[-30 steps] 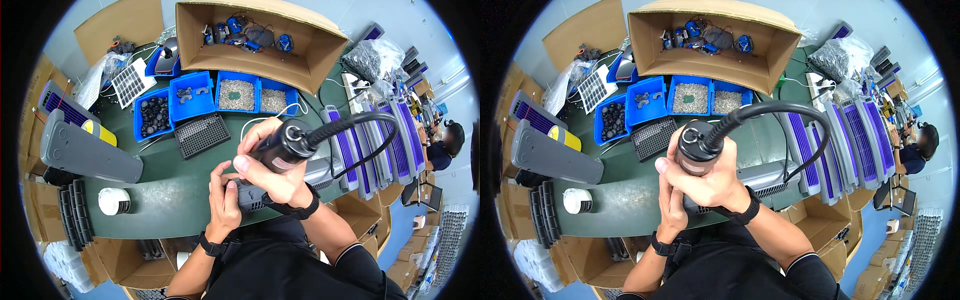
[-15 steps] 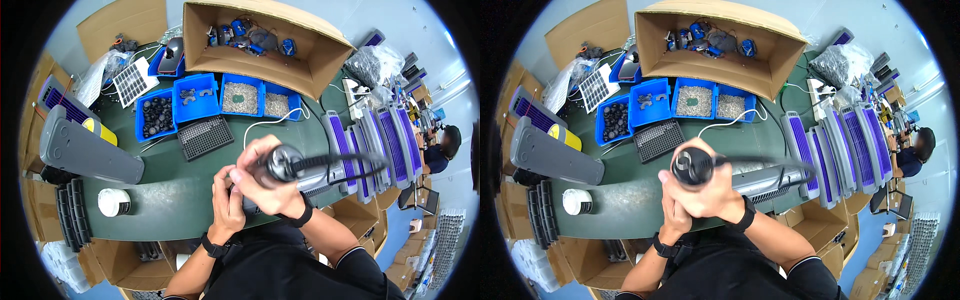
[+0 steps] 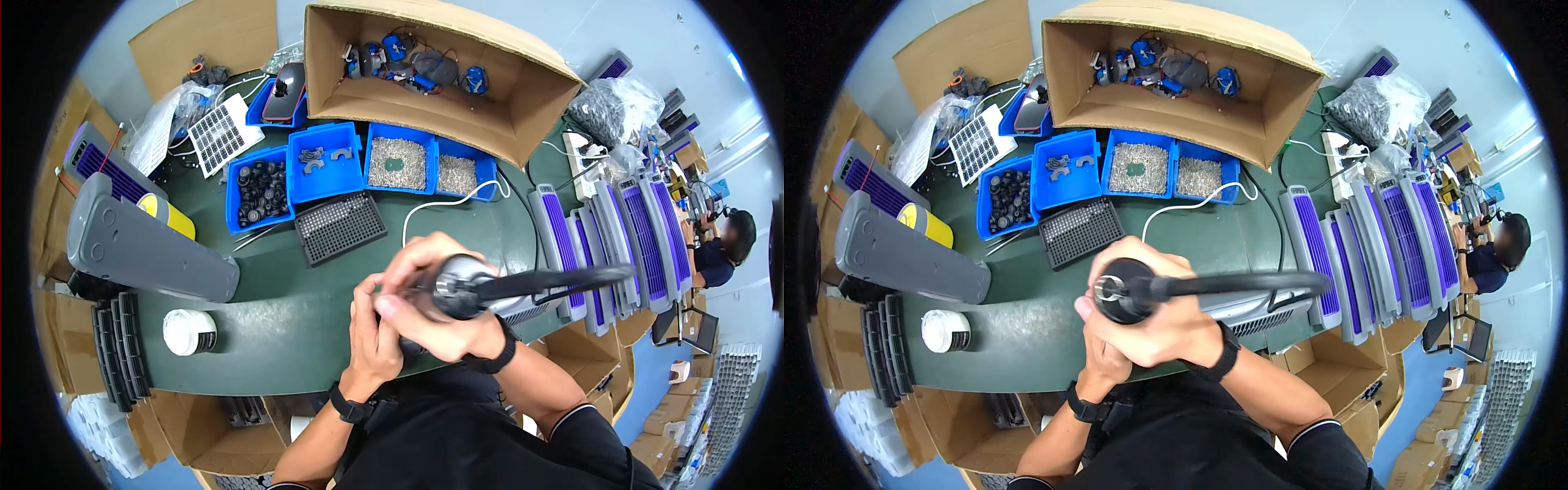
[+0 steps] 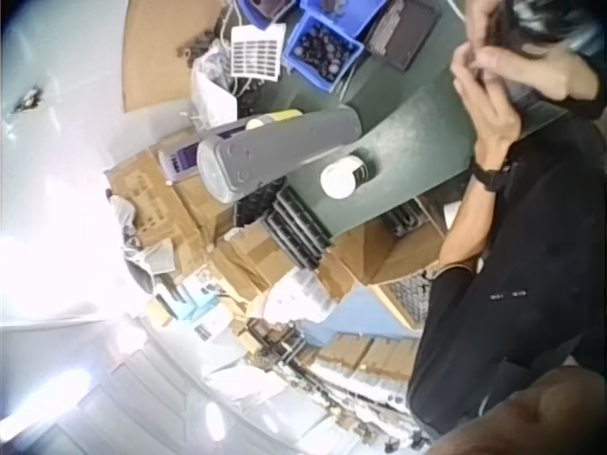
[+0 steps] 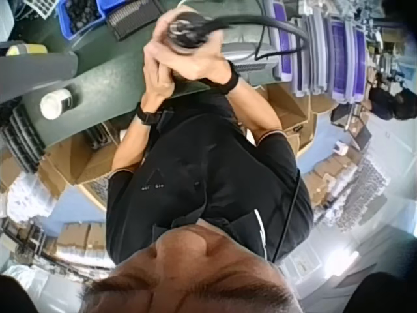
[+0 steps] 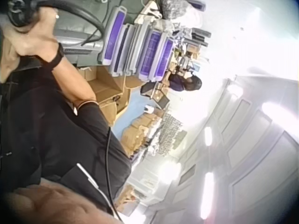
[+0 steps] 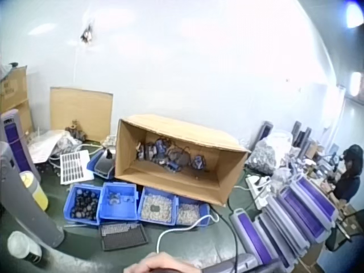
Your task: The person assembles a portable electronic device by connecting internal wires and securing the casing. They use a power screwdriver to fasten screws into the gray plastic housing and attach a purple front grille. The person also connects a white USB cable to the internal circuit board and places a small white component into the device.
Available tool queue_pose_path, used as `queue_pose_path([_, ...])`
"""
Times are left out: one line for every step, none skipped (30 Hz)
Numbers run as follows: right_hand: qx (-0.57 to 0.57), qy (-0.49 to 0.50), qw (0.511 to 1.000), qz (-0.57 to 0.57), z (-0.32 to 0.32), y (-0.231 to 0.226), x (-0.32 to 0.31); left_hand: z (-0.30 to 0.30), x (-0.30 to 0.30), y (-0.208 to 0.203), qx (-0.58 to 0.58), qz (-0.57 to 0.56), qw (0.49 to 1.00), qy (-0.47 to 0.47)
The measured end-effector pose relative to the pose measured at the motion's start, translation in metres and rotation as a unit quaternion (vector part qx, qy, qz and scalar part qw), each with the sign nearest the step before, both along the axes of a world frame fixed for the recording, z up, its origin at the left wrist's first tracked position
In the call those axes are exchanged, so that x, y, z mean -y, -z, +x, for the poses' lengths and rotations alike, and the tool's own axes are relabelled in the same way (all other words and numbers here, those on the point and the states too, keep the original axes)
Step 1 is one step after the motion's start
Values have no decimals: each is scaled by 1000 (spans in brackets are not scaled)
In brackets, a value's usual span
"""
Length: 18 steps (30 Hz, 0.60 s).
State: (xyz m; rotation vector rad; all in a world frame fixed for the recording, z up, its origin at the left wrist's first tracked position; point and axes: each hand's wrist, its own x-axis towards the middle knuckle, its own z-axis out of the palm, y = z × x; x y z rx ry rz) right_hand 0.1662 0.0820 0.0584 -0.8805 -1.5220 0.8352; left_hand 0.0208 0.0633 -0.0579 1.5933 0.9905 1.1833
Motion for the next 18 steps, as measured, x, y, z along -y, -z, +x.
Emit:
queue_pose_path([5,-19,1000,13,5,-6,2,-1,-1,-6,8,-24,1000,1])
queue_pose_path([-83,-20,995,45,7,-9,3,-6,-2,-6,19,-51,998,7])
queue_pose_path([-92,-5,995,44,15,-18,6,-15,-3,-10,6,-78,997,16])
queue_pose_path([-102,11,994,44,26,-24,10,-26,-3,-16,-7,-105,994,25])
queue_pose_path([-118,33,992,27,34,-26,13,-32,-5,-18,-7,-125,991,37])
queue_pose_path([-135,55,989,11,41,-28,16,-36,-5,-28,-21,-160,986,37])
queue_pose_path([-139,67,988,4,46,-24,18,-38,-5,-26,-37,-129,991,28])
queue_pose_path([-132,72,989,6,50,-20,18,-37,-5,-24,-51,-98,994,21])
queue_pose_path([-125,76,989,8,54,-16,18,-35,-4,-24,-66,-105,992,22])
queue_pose_path([-118,80,990,10,58,-12,18,-33,-3,-24,-81,-111,990,22])
queue_pose_path([-138,77,987,7,58,-7,17,-32,-3,-24,-97,-118,988,22])
queue_pose_path([-136,87,987,-11,59,-5,17,-31,-2,-24,-90,-120,989,18])
queue_pose_path([-134,97,986,-29,60,-3,17,-30,-2,-24,-83,-121,989,14])
queue_pose_path([-133,105,984,-47,61,-1,17,-29,-2,-25,-76,-123,990,9])
queue_pose_path([-128,107,985,-53,61,2,17,-28,-1,-26,-66,-123,990,4])
queue_pose_path([-135,123,983,-33,59,6,18,-26,-1,-26,-56,-123,991,0])
queue_pose_path([-141,138,980,-13,54,11,18,-25,0,-26,-46,-124,991,-6])
queue_pose_path([-148,153,977,6,50,16,19,-25,-1,-24,-42,-109,993,-9])
